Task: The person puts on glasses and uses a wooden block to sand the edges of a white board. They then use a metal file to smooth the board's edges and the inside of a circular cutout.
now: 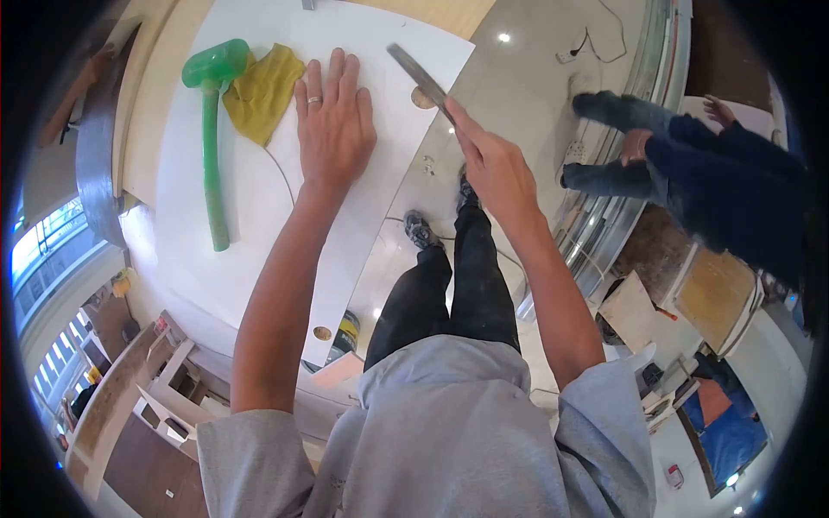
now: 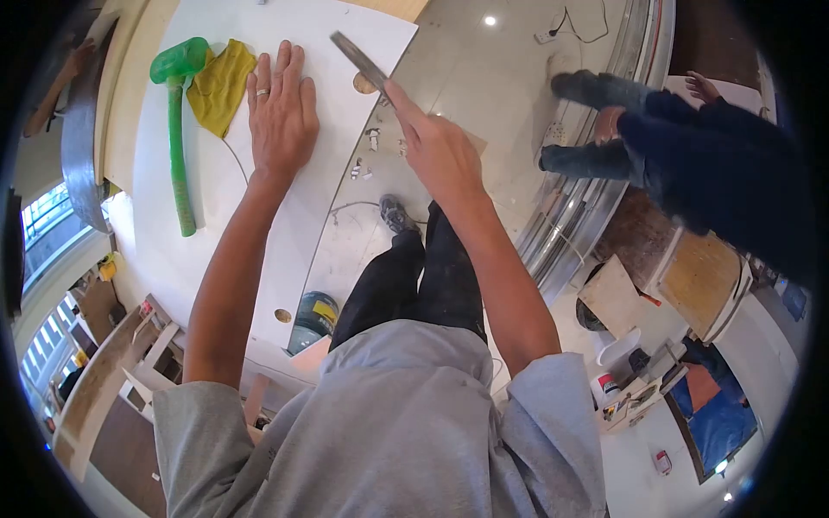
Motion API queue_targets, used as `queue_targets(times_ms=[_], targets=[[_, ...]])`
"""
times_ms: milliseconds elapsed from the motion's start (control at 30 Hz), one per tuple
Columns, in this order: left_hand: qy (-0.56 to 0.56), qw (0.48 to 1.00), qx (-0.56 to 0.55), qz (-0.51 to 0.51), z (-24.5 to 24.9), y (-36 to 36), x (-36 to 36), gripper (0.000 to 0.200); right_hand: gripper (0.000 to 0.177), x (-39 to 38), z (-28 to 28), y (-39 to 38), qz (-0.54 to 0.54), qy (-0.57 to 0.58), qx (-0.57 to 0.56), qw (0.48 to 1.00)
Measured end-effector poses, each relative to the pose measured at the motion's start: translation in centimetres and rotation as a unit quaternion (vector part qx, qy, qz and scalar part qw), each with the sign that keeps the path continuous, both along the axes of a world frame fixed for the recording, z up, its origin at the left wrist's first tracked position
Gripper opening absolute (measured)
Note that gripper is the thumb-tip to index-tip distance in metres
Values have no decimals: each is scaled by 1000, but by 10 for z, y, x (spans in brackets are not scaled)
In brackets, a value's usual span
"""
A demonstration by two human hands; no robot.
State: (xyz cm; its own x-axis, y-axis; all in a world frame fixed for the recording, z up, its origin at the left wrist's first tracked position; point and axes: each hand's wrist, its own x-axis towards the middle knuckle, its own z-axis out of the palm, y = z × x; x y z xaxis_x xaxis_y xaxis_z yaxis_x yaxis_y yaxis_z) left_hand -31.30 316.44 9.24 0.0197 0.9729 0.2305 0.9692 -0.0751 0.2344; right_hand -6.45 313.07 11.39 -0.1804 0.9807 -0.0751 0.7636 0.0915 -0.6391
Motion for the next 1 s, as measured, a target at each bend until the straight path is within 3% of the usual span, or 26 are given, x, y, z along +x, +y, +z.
queue_targets(times_ms=[133,267,367,633,733,833,1000], targets=[[7,1000,0,3,-4,0,-1,55,54,26,-1,-62,-1,21,-36,999],[9,1000,3,2,-2,1,1,55,53,13,-21,-4,0,41,1,999],[13,1000,-3,-1,0,3,-1,54,53,2,0,43,-4,5,1,1000],[5,1000,8,1,0,4,0,54,54,27,-19,-39,17,32,16,999],[9,1000,-7,0,0,0,1,54,56,-6,-6,30,-8,25,4,1000],[12,1000,1,-3,2,5,-2,54,56,-1,-19,41,25,-21,73,997],[6,1000,-10,6,3,1,1,54,53,33,16,-29,32,-17,-51,998]])
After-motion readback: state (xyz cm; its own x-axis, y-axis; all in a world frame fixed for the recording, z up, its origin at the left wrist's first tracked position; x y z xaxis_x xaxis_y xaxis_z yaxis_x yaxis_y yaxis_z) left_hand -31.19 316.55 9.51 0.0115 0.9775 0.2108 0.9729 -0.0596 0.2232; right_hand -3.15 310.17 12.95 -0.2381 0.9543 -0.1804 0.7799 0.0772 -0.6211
